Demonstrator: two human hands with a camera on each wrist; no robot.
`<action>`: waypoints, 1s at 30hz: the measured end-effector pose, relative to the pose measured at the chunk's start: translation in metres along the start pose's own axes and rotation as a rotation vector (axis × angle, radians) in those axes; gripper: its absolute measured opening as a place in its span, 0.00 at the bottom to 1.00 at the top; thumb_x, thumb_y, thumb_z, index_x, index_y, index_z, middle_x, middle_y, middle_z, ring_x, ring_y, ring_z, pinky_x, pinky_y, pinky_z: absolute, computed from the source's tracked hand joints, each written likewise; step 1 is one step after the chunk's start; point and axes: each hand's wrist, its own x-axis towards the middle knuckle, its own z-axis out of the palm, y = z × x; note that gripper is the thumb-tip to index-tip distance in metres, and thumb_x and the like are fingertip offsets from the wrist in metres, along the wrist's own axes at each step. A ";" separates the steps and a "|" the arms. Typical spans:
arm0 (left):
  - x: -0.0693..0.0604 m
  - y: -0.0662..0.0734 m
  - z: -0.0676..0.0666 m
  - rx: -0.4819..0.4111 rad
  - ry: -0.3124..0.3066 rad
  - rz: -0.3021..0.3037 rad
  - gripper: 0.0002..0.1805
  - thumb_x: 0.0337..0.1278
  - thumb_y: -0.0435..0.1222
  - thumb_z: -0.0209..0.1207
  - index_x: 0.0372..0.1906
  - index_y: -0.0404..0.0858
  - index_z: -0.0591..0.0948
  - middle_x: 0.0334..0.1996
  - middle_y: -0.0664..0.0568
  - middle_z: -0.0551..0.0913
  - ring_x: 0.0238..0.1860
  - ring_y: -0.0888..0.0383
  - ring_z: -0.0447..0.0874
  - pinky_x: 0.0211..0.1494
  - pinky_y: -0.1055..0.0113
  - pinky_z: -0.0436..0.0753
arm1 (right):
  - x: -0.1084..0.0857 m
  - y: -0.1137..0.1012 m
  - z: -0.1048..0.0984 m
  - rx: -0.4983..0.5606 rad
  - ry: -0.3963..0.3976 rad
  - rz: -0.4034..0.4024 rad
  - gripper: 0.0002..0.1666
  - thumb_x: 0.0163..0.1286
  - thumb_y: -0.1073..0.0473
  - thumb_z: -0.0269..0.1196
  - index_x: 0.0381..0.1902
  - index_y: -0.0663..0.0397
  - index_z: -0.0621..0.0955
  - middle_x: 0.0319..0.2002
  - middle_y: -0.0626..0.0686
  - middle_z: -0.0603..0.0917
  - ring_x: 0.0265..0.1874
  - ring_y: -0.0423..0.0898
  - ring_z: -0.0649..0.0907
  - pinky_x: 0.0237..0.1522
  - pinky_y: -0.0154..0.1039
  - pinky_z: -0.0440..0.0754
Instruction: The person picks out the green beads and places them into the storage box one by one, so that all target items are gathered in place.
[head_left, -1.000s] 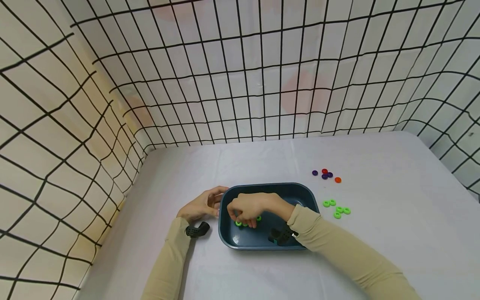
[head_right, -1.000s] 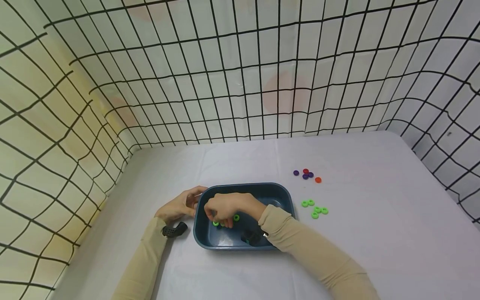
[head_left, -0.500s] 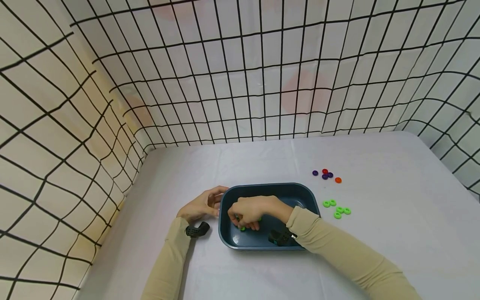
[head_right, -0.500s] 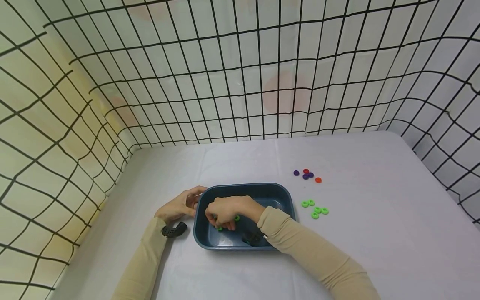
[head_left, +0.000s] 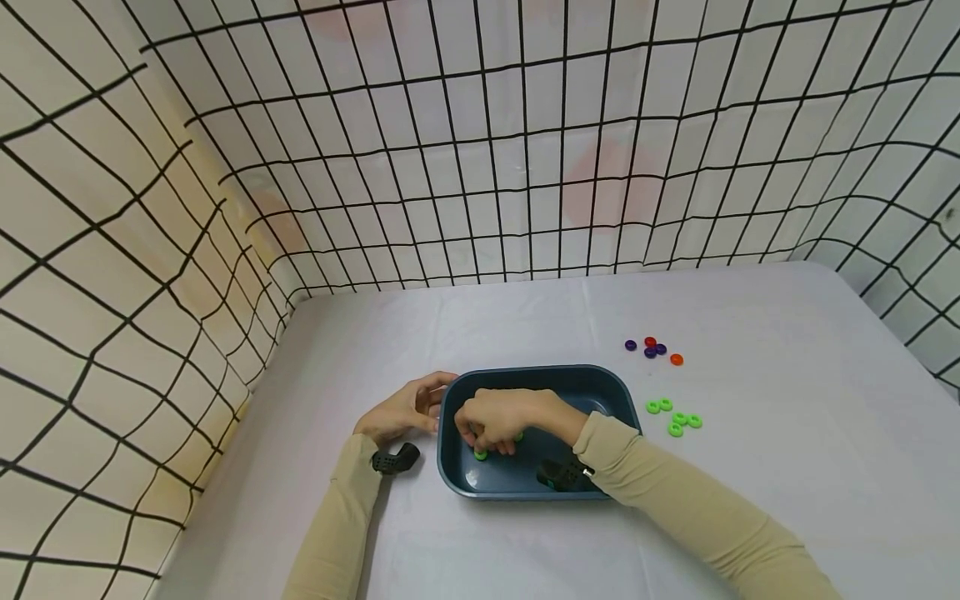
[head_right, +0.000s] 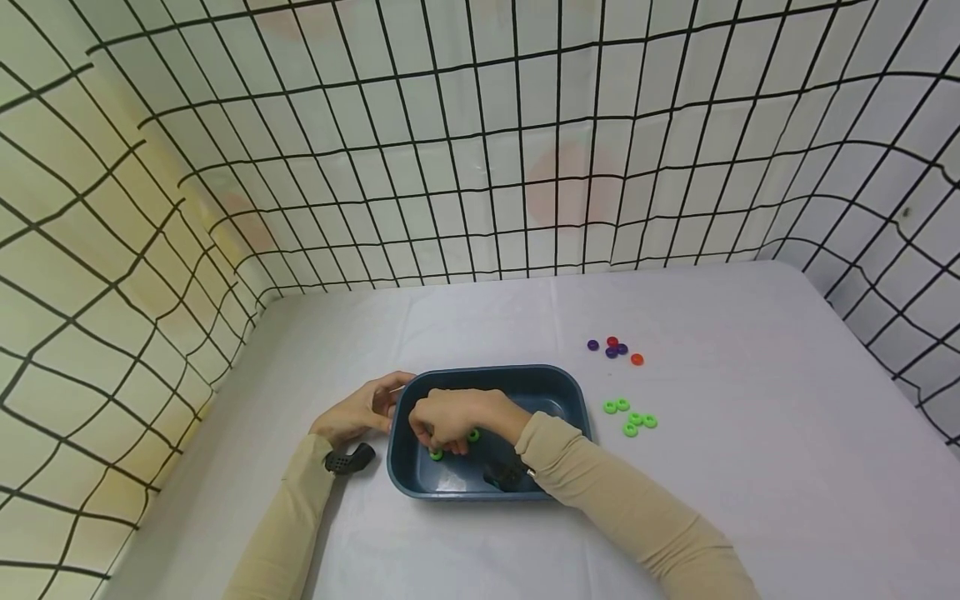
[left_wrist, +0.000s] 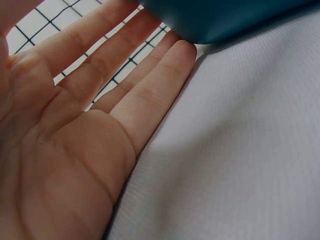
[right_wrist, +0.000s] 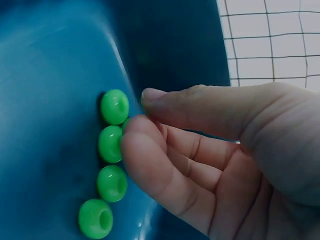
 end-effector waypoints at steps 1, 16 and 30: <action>0.000 0.000 0.000 0.001 -0.001 0.000 0.44 0.44 0.43 0.77 0.67 0.38 0.69 0.63 0.52 0.74 0.64 0.54 0.72 0.67 0.65 0.74 | -0.001 -0.001 -0.001 0.010 0.010 -0.010 0.03 0.69 0.68 0.62 0.34 0.57 0.79 0.24 0.58 0.85 0.14 0.46 0.83 0.21 0.37 0.84; 0.001 -0.004 0.001 -0.026 -0.006 0.018 0.44 0.44 0.40 0.77 0.67 0.34 0.68 0.63 0.50 0.74 0.63 0.53 0.74 0.66 0.65 0.75 | -0.125 0.047 -0.057 0.241 0.535 -0.144 0.05 0.74 0.60 0.60 0.39 0.56 0.79 0.24 0.61 0.79 0.16 0.48 0.79 0.20 0.44 0.82; 0.001 -0.001 0.002 -0.031 0.007 0.004 0.47 0.41 0.41 0.78 0.67 0.33 0.68 0.62 0.50 0.75 0.62 0.53 0.75 0.66 0.64 0.76 | -0.213 0.135 -0.013 0.261 0.734 0.179 0.10 0.72 0.60 0.62 0.41 0.63 0.77 0.22 0.54 0.77 0.15 0.46 0.76 0.20 0.39 0.79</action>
